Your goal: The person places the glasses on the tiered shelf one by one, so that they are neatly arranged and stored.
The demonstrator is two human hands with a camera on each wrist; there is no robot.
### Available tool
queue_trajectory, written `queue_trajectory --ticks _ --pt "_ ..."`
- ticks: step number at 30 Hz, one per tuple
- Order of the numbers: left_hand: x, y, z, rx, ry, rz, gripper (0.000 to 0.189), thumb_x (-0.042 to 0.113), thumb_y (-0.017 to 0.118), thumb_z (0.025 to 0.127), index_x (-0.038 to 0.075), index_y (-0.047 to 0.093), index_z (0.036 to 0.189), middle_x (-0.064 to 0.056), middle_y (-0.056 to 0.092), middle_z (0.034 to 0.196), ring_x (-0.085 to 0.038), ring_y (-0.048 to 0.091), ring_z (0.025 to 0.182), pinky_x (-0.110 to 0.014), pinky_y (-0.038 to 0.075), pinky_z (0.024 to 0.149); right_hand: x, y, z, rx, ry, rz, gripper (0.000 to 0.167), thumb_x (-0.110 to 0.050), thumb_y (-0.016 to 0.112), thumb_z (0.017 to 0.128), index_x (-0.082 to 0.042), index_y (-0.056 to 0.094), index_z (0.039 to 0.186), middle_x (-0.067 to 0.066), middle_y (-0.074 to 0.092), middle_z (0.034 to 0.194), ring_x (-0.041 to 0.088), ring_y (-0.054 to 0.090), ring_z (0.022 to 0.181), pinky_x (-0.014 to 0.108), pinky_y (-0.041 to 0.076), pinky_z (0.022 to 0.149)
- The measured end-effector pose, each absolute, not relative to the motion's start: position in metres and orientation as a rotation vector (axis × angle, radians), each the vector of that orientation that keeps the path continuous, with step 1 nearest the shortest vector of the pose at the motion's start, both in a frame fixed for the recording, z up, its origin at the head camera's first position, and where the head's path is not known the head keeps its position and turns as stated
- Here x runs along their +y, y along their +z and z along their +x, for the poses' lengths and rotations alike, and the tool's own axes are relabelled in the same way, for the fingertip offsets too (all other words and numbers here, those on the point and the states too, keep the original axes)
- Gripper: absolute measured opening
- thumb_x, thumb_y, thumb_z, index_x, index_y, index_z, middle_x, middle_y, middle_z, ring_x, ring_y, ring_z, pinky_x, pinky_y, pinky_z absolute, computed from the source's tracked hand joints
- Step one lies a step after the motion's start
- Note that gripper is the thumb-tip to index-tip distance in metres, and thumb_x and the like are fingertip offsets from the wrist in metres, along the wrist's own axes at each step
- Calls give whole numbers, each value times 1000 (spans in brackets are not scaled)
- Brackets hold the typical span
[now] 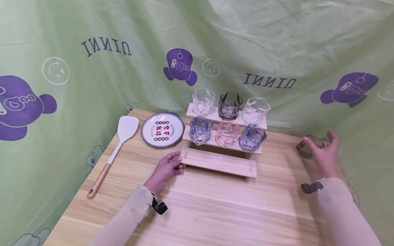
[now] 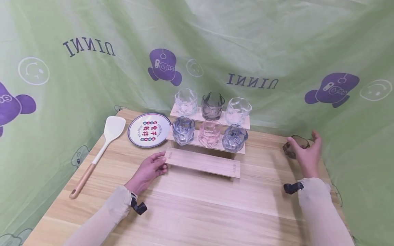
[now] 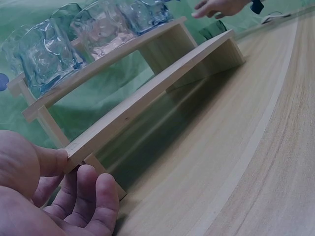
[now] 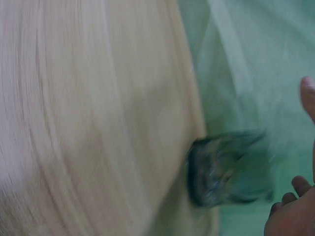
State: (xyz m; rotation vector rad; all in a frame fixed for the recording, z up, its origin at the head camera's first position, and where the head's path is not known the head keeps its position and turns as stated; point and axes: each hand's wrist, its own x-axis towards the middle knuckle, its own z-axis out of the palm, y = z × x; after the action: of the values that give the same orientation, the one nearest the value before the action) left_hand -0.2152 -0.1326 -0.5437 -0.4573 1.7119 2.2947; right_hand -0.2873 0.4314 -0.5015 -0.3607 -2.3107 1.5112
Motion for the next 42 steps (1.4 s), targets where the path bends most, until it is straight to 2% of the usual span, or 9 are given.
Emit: queue_trajectory --ticks 3,10,17,19,25,30,34,38,42 --pt "-132 -545 -216 1703 2292 -461 43 5 63 100 3 52 141 -10 62 100 -18 61 82 -32 58 77 442 -510 -285 -2414 1518 -425 99 -35 72 95 -25 1 163 5 1 168 23 4 152 39 4 123" --pt "-133 -545 -216 1702 2286 -471 45 6 64 99 3 51 142 -10 62 102 -18 61 84 -32 58 78 436 -519 -283 -2473 1463 -512 99 -41 73 93 -17 6 162 20 22 157 32 30 136 36 29 116" --pt "-135 -543 -216 1705 2289 -463 46 6 63 100 3 50 143 -10 61 103 -18 61 84 -32 58 79 433 -520 -279 -2626 1523 -295 105 -40 72 94 -24 -5 163 24 7 164 43 14 147 56 11 121" --pt "-135 -543 -216 1703 2292 -456 46 6 63 100 3 50 143 -10 61 102 -18 61 84 -32 58 79 433 -523 -279 -2650 1558 -198 105 -34 72 96 -24 -8 163 23 6 165 41 13 149 48 10 122" --pt "-134 -545 -216 1694 2298 -455 46 6 63 99 4 50 143 -10 62 102 -18 61 84 -32 58 79 426 -529 -274 -2627 1511 -222 102 -32 76 93 -19 2 163 24 29 157 35 34 138 21 31 113" --pt "-134 -545 -215 1702 2295 -462 46 7 64 99 3 51 143 -11 62 102 -18 61 83 -32 58 78 414 -531 -270 -2623 1439 -327 101 -39 77 91 -12 9 162 27 30 150 40 36 128 43 36 110" --pt "-133 -545 -216 1698 2291 -449 46 7 64 100 3 51 143 -11 62 102 -18 61 84 -32 58 78 414 -531 -265 -2644 1458 -297 99 -39 75 93 -12 9 162 31 23 156 47 30 135 56 26 116" --pt "-133 -545 -217 1697 2287 -459 45 7 63 100 4 51 143 -11 62 102 -18 61 84 -32 58 79 415 -534 -260 -2634 1497 -259 92 -35 76 93 -13 18 161 25 31 152 38 37 134 31 33 113" --pt "-134 -546 -216 1699 2289 -462 44 7 63 100 4 51 143 -11 62 102 -18 61 83 -32 58 79 412 -538 -257 -2487 1651 -254 81 -21 81 89 -15 31 153 7 48 132 13 51 112 7 43 86"
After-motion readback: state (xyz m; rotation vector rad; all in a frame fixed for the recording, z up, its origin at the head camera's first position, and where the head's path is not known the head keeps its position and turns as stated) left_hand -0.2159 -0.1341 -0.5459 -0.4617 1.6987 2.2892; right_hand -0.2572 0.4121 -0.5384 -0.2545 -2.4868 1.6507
